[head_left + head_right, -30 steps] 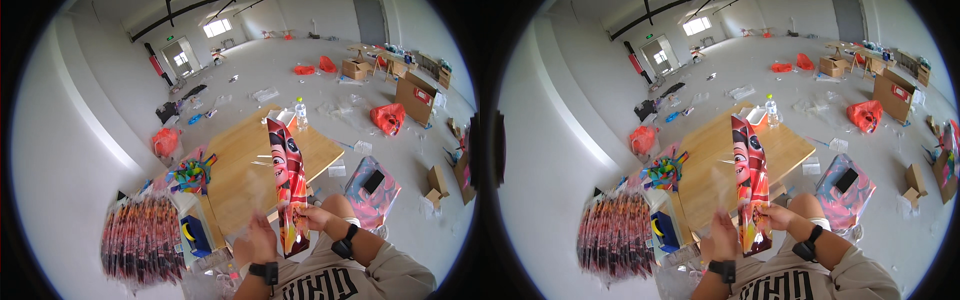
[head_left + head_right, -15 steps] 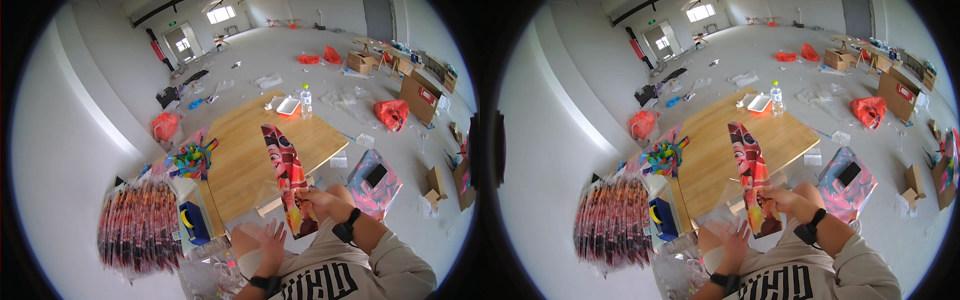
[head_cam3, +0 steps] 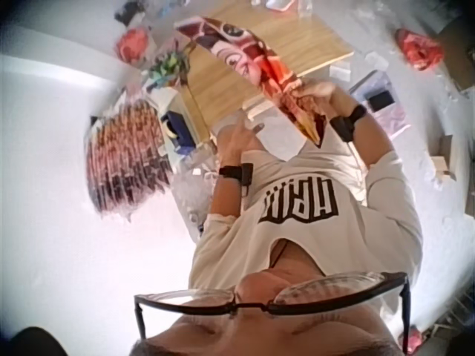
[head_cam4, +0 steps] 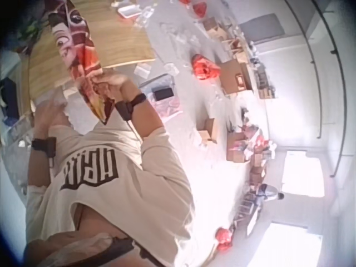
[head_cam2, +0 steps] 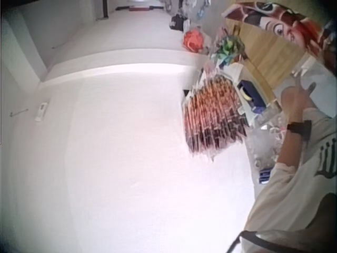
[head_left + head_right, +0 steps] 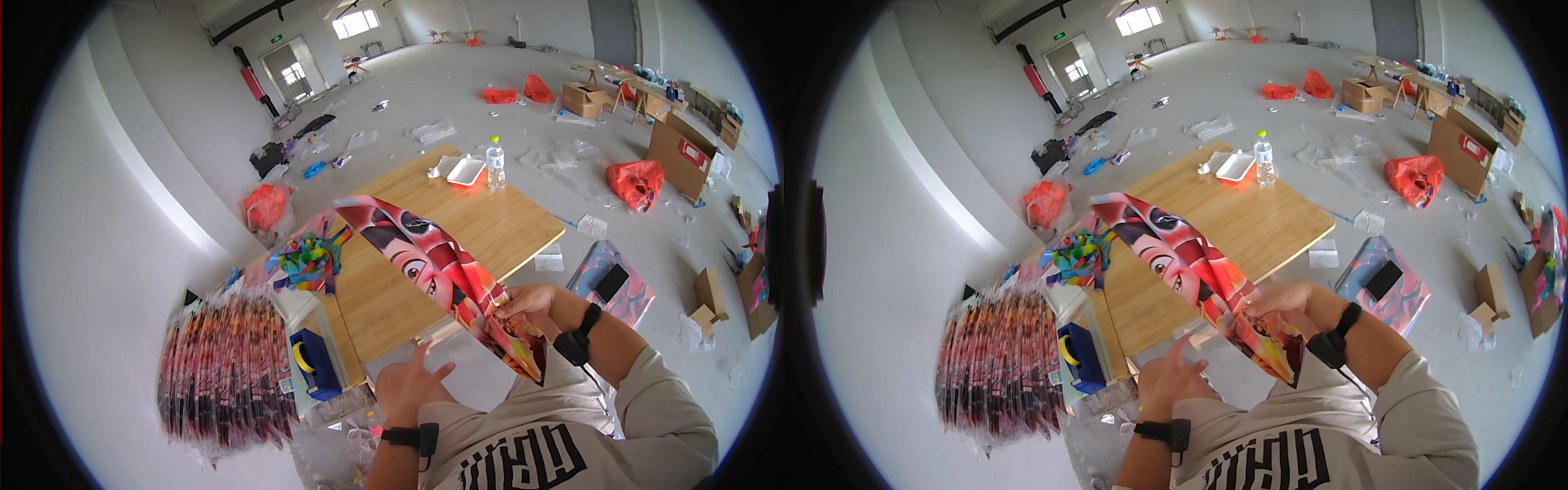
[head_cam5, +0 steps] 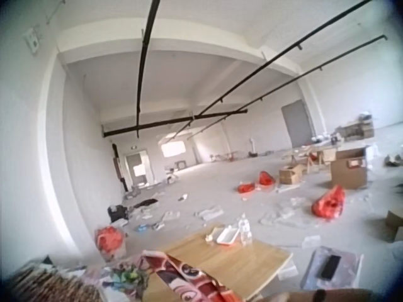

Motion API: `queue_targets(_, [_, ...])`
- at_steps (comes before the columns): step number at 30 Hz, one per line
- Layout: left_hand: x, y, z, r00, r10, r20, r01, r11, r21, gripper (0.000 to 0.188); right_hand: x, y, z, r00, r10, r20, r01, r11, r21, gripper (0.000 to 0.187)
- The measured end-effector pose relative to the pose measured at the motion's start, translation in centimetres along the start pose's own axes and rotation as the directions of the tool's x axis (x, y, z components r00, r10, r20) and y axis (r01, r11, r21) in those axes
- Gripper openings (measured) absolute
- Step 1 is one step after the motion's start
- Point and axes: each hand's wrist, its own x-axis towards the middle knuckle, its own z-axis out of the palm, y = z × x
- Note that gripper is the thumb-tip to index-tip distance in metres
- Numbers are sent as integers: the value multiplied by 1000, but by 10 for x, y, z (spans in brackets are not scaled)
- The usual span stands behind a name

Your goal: The recorder is folding a large cartoon-printed kite and placing it into a plastic sleeve.

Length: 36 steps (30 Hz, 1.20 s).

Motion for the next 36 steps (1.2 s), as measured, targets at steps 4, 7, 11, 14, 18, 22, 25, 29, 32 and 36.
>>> queue_targets(4, [13,10,-5,960,-2,279,116,911,-395,78,-4,-36,37,998,-50,42,51,999,-8,44])
queue_targets(7, [-4,42,27,960,-134,-245,69,963,-259,58,-12,-48,38,998,-36,59,33,998,53,49])
queue_targets(11, [-5,36,23,911,-49,-409,-33,981,-192,41,-13,-48,33,998,-53,44,50,996,69,50])
queue_targets(14, [-9,33,15,917,4,-399,-114,961,-251,35,-10,-53,36,995,-63,76,58,996,61,47])
queue_targets(18, [-15,66,3,925,-7,-381,-113,950,-291,24,-7,-66,42,993,-97,70,93,994,54,42])
queue_targets(22, [-19,95,-11,893,-109,-437,-74,922,-380,20,-4,-86,59,993,-92,72,88,994,65,39])
queue_targets(25, [-25,107,-26,904,-145,-403,103,987,-125,21,1,-88,57,997,-69,28,70,997,-39,38])
queue_targets(29, [-25,92,-40,990,-130,-55,78,829,-554,19,14,-99,62,993,-110,39,114,985,-126,37])
queue_targets(32, [-27,148,-50,986,48,160,120,462,-879,18,29,-124,71,988,-107,111,118,988,-98,37])
queue_targets(36, [-5,171,-59,993,-5,117,96,599,-795,18,43,-169,92,977,-88,194,117,983,-142,41])
